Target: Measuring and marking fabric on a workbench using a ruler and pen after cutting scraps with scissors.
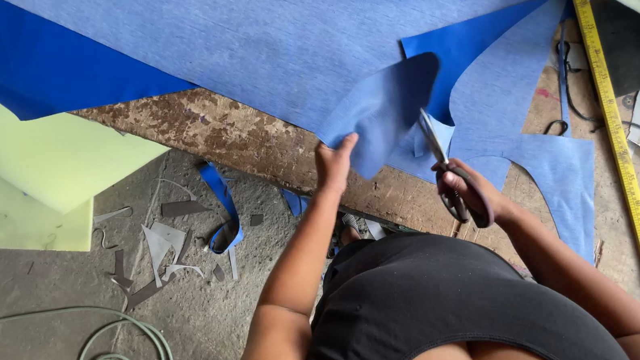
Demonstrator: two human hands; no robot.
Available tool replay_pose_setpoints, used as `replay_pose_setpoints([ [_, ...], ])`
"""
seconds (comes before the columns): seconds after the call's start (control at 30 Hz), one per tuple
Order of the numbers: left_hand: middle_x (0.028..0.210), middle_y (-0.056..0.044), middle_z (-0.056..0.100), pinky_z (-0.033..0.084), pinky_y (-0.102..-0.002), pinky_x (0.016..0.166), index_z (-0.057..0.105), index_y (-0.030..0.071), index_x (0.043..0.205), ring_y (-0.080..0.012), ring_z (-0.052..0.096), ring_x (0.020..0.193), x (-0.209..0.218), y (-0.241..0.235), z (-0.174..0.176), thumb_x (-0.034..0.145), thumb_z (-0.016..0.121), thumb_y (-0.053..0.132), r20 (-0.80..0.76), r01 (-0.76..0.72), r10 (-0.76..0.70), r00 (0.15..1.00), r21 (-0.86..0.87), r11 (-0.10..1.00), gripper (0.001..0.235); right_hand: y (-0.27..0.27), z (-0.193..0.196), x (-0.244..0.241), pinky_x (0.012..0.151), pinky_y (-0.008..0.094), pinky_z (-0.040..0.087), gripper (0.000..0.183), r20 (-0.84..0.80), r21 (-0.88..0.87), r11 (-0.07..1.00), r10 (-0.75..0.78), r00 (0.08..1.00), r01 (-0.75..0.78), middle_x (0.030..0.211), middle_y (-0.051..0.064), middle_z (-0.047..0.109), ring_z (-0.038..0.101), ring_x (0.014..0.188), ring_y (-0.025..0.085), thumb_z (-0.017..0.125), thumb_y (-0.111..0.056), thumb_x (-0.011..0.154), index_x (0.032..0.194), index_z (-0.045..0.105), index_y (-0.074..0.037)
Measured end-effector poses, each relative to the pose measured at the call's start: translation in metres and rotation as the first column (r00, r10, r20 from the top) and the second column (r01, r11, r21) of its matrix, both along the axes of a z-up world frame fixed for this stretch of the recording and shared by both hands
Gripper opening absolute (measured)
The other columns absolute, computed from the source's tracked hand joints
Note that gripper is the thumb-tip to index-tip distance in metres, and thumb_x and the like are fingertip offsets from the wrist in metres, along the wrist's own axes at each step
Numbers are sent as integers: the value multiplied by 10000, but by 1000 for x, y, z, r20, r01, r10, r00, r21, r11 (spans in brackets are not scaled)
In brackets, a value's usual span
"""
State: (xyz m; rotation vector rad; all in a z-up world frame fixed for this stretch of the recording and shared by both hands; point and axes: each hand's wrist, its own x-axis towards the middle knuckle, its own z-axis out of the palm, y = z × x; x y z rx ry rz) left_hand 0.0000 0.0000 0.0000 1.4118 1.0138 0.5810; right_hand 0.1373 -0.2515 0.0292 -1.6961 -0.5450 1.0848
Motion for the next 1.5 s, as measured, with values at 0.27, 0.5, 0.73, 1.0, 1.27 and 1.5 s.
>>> replay_pose_setpoints([
  [0.27, 790, -151, 755, 582, -410, 675, 736, 51, 882, -271, 744, 762, 11, 31, 1, 809, 852, 190, 44, 90, -104, 994, 259, 962, 195, -3, 5, -20, 645, 437, 595, 573, -40, 28, 992, 123, 992, -122, 935, 220, 674, 679, 797, 304, 597, -441, 972, 1419, 534, -88],
  [0.5, 929, -182, 769, 595, -455, 779, 682, 44, 1105, -341, 751, 949, 10, 6, 72, 729, 941, 281, 84, 84, -111, 990, 279, 957, 515, -18, -24, -14, 481, 352, 600, 651, -29, 206, 975, 88, 996, -80, 1033, 205, 660, 656, 761, 247, 607, -477, 946, 1440, 484, -72],
  [0.73, 994, -217, 757, 587, -486, 829, 633, 1, 1191, -390, 727, 1011, 23, 2, 39, 710, 967, 295, 91, 135, -168, 982, 288, 948, 655, -23, 2, -37, 441, 390, 578, 435, 115, 82, 997, -27, 993, 17, 820, 174, 727, 708, 569, 266, 623, -419, 985, 1301, 627, -122],
  [1.0, 1167, -247, 723, 559, -555, 951, 603, 6, 1324, -448, 671, 1131, 33, -16, 71, 672, 963, 353, -47, 351, -351, 935, 258, 900, 822, -35, -23, -33, 699, 435, 530, 380, 208, -21, 988, -145, 967, 153, 886, 178, 680, 639, 781, 259, 638, -444, 1000, 1285, 689, -198],
  [1.27, 1092, -209, 752, 582, -523, 889, 656, 27, 1222, -416, 703, 1077, 41, -35, 58, 671, 965, 380, -47, 461, -460, 887, 168, 871, 724, -41, -14, -35, 690, 452, 534, 359, 143, -5, 971, -236, 961, 239, 788, 180, 659, 645, 721, 289, 613, -401, 1010, 1264, 648, -150],
  [1.5, 1015, -240, 756, 582, -517, 840, 653, -17, 1142, -438, 727, 1014, 46, -50, 91, 643, 978, 345, -60, 573, -570, 819, 108, 812, 697, -56, -15, -28, 656, 387, 516, 294, 209, 45, 947, -322, 923, 320, 645, 150, 626, 606, 661, 217, 596, -416, 1049, 1073, 661, -131],
])
